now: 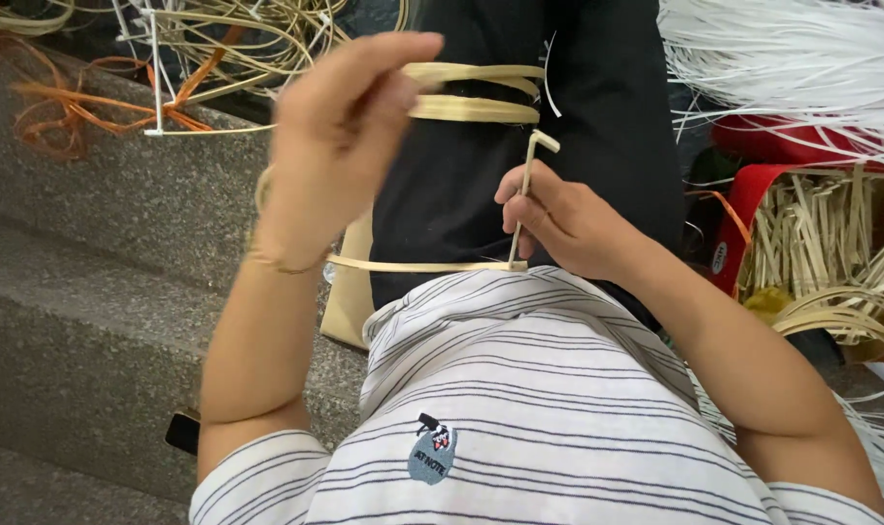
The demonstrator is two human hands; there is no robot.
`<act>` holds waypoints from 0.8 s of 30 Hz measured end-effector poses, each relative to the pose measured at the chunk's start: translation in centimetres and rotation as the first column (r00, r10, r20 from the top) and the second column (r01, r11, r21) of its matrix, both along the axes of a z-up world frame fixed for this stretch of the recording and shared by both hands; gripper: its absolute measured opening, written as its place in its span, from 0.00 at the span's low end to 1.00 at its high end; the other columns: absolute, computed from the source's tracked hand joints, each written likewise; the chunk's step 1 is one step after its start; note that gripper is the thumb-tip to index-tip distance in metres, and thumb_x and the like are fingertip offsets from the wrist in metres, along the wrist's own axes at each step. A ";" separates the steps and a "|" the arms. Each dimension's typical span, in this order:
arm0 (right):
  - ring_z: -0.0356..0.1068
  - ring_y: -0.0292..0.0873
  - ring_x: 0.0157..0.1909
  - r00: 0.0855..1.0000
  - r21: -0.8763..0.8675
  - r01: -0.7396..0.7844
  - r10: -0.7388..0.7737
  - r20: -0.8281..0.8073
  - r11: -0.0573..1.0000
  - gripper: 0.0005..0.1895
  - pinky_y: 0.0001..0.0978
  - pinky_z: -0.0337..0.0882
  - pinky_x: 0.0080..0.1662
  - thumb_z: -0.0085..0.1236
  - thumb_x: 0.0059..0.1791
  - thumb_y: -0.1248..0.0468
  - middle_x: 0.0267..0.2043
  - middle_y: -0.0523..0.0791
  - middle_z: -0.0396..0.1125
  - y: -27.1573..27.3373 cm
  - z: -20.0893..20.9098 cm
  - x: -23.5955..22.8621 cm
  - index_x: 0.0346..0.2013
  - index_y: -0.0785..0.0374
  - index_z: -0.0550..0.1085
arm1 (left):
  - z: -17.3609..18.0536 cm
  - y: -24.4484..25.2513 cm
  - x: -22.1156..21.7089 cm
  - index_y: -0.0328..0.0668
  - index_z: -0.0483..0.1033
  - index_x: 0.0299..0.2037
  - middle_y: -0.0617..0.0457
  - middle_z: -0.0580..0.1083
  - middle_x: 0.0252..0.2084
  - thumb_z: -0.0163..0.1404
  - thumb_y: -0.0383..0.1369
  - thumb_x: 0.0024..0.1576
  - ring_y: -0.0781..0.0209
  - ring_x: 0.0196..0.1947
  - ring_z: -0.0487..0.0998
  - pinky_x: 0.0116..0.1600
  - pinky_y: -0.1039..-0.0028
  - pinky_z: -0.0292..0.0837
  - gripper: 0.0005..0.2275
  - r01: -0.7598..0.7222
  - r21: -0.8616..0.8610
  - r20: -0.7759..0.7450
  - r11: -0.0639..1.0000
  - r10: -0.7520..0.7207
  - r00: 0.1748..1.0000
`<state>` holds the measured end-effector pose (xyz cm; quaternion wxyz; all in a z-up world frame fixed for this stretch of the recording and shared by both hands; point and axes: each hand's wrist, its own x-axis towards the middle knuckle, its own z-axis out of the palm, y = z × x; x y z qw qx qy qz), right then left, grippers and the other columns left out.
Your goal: The person constructs a frame by binding curved bamboo strips together with white plastic ties, tightening them by hand and trimming the excess with shears.
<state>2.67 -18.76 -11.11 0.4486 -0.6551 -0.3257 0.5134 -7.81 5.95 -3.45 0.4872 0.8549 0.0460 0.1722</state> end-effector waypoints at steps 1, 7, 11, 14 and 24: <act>0.74 0.36 0.31 1.000 -0.047 -0.004 0.005 0.020 0.999 0.15 0.30 0.75 0.35 0.39 0.59 0.53 0.33 0.43 0.70 0.2 0.1 -0.1 0.50 0.61 0.66 | -0.5 -0.7 0.5 0.38 0.77 0.56 0.54 0.75 0.42 0.50 0.24 0.71 0.66 0.38 0.75 0.43 0.79 0.70 0.06 0.015 -0.011 0.007 1.000 -0.015 1.000; 0.75 0.37 0.30 0.996 -0.100 -0.038 0.045 0.073 0.994 0.16 0.30 0.75 0.36 0.37 0.58 0.53 0.31 0.44 0.69 0.4 -0.6 -0.4 0.49 0.61 0.66 | -1.2 -3.0 3.3 0.40 0.79 0.48 0.52 0.81 0.44 0.56 0.28 0.64 0.61 0.40 0.85 0.45 0.76 0.80 0.05 0.143 -0.051 -0.084 0.988 -0.147 0.986; 0.74 0.37 0.30 1.000 -0.103 -0.016 0.018 0.015 0.995 0.16 0.31 0.75 0.37 0.37 0.58 0.52 0.32 0.44 0.69 0.2 -0.7 -0.4 0.50 0.61 0.66 | -1.0 -3.4 3.7 0.40 0.80 0.46 0.53 0.82 0.40 0.57 0.31 0.60 0.61 0.39 0.86 0.45 0.75 0.82 0.07 0.196 -0.140 -0.263 0.971 -0.227 0.938; 0.74 0.38 0.31 0.999 -0.122 -0.032 0.036 0.035 0.992 0.17 0.33 0.76 0.38 0.37 0.59 0.52 0.32 0.44 0.70 0.5 -0.8 -0.3 0.50 0.61 0.67 | -2.2 -3.6 3.8 0.39 0.80 0.43 0.53 0.82 0.41 0.58 0.32 0.59 0.62 0.40 0.87 0.47 0.75 0.82 0.07 0.187 -0.161 -0.268 0.969 -0.226 0.937; 0.75 0.45 0.38 0.760 0.414 -0.016 -0.258 0.596 0.910 0.08 0.31 0.74 0.40 0.66 0.49 0.66 0.38 0.47 0.73 0.3 1.7 3.9 0.38 0.67 0.77 | -2.8 -3.7 4.0 0.35 0.80 0.41 0.51 0.82 0.38 0.57 0.26 0.57 0.66 0.40 0.85 0.47 0.77 0.81 0.05 0.161 -0.304 -0.338 0.939 -0.264 0.903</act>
